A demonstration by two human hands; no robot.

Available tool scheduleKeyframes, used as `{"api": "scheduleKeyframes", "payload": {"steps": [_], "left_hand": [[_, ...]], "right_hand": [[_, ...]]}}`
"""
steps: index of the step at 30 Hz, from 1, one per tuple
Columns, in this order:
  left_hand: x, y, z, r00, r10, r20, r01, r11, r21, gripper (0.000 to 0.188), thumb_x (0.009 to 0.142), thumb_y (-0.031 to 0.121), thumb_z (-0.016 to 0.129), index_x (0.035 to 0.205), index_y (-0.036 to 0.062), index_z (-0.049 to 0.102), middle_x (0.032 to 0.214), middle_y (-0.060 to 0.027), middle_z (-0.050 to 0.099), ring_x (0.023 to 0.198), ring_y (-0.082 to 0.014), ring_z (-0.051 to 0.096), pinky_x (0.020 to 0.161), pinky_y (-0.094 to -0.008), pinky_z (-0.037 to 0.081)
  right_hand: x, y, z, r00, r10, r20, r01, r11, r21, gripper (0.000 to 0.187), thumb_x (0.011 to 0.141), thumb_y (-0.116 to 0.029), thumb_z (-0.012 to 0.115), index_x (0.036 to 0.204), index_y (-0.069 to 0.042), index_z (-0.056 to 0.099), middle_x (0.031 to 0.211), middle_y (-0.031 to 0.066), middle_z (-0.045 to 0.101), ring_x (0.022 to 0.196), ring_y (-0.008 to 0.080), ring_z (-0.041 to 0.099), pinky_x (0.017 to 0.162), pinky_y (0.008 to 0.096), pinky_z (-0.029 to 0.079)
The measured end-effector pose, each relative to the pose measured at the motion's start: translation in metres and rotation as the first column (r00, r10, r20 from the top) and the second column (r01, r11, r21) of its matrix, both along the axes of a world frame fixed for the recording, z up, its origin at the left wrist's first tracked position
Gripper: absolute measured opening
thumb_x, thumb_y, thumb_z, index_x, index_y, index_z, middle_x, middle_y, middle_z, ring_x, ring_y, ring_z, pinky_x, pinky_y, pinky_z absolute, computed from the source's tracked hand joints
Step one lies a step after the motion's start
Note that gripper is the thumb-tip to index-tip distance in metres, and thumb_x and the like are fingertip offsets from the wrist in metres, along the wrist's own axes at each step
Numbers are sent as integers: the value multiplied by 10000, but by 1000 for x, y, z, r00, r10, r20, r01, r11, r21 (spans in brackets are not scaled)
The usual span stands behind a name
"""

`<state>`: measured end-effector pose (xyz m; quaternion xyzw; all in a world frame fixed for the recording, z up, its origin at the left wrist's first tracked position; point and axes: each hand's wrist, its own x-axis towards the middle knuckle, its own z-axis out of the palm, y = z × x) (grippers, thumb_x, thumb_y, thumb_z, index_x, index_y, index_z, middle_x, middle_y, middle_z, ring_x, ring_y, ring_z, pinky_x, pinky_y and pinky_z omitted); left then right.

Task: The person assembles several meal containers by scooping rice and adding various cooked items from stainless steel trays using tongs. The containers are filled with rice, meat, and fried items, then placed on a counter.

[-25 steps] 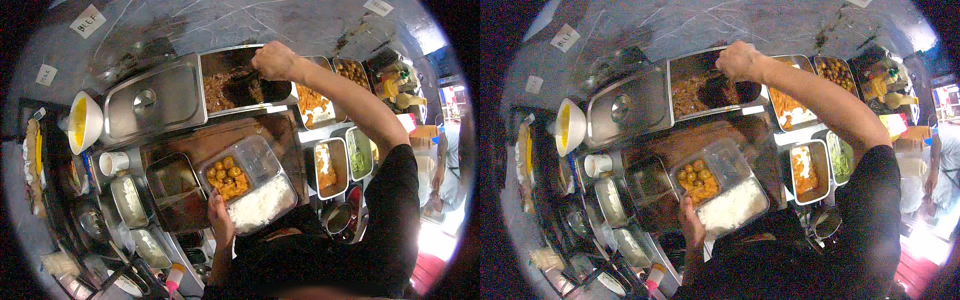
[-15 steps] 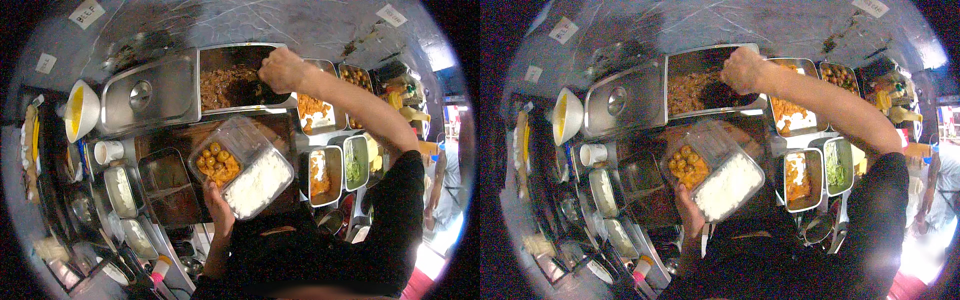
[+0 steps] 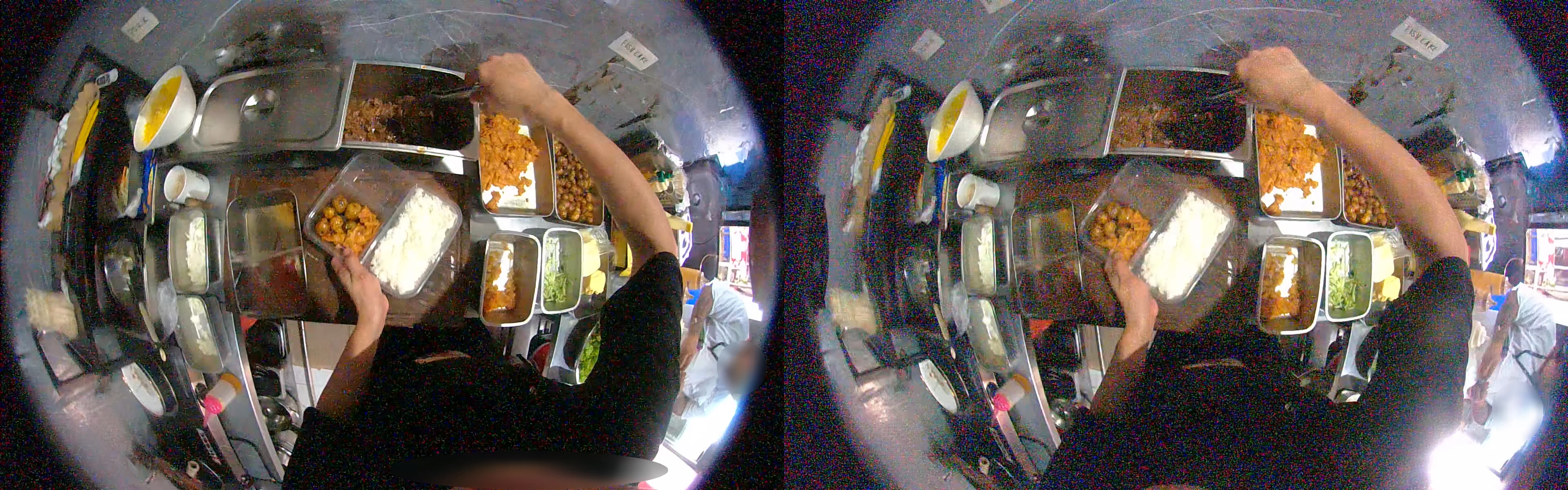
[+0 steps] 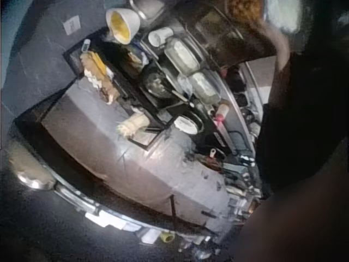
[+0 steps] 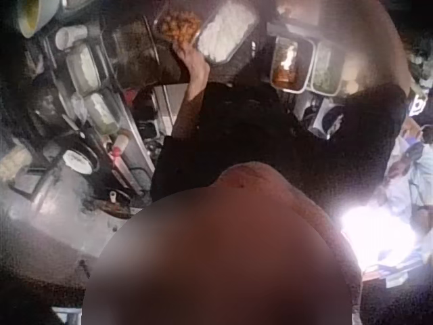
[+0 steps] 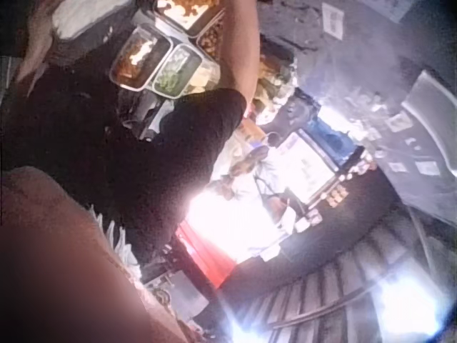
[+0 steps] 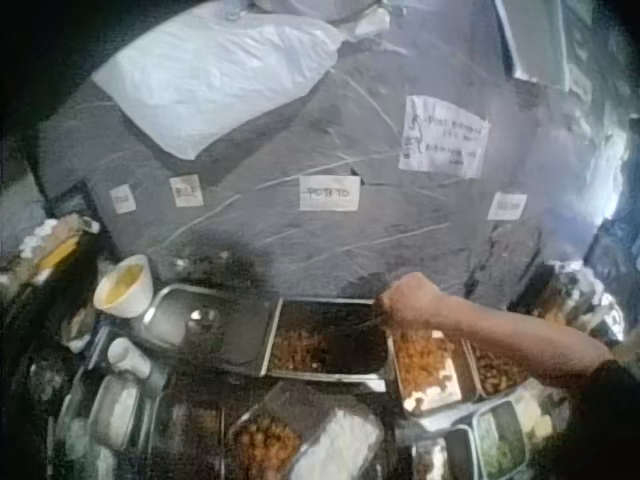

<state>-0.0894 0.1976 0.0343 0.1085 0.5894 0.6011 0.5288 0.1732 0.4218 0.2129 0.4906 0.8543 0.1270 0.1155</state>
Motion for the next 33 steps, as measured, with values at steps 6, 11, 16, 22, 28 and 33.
{"api": "scheduleKeyframes", "payload": {"steps": [6,11,16,22,28,33], "left_hand": [[12,6,-13,1000,5,24,-7,995,98,494,1004,329,421,1344,-18,331,1328,-165,426,1213,-239,418,1035,-349,310],[3,4,-70,1000,25,11,-26,994,106,526,1005,334,423,1351,-46,311,1343,-187,414,1236,-258,403,1053,-350,298],[4,6,-47,991,70,114,-77,995,62,511,1005,336,414,1352,-27,321,1354,-161,413,1233,-246,405,1048,-353,296],[3,6,-57,998,24,56,-26,999,40,499,1001,351,424,1340,-2,332,1324,-145,425,1205,-226,412,1046,-347,286],[-7,-9,-56,989,23,148,-31,998,50,638,995,370,432,1444,-27,214,1462,-175,325,1324,-246,339,1093,-363,244],[-3,-6,-55,981,56,187,-55,998,-9,574,1002,333,428,1421,-19,256,1445,-170,342,1322,-246,343,1096,-369,249]], "right_hand": [[14,-26,71,996,-55,75,53,998,35,331,817,-381,660,1039,-138,693,870,181,677,819,353,655,739,431,526],[3,-86,131,981,3,-196,-19,997,-80,292,808,-279,684,1031,-92,706,922,158,695,791,313,679,711,395,527],[-9,-128,123,977,95,-191,-147,948,-282,269,758,-146,732,1014,-67,709,914,132,704,774,260,690,690,382,534],[-37,-152,27,955,291,57,-256,907,-334,329,756,-294,717,1036,-124,690,703,128,650,654,309,633,584,405,482],[-39,-146,54,983,181,-12,-176,936,-305,298,742,-328,700,932,-99,684,745,129,668,697,299,654,610,406,499],[-26,-155,20,971,231,64,-188,900,-393,358,757,-313,715,1064,-130,686,826,111,680,733,281,648,610,392,488]]}}
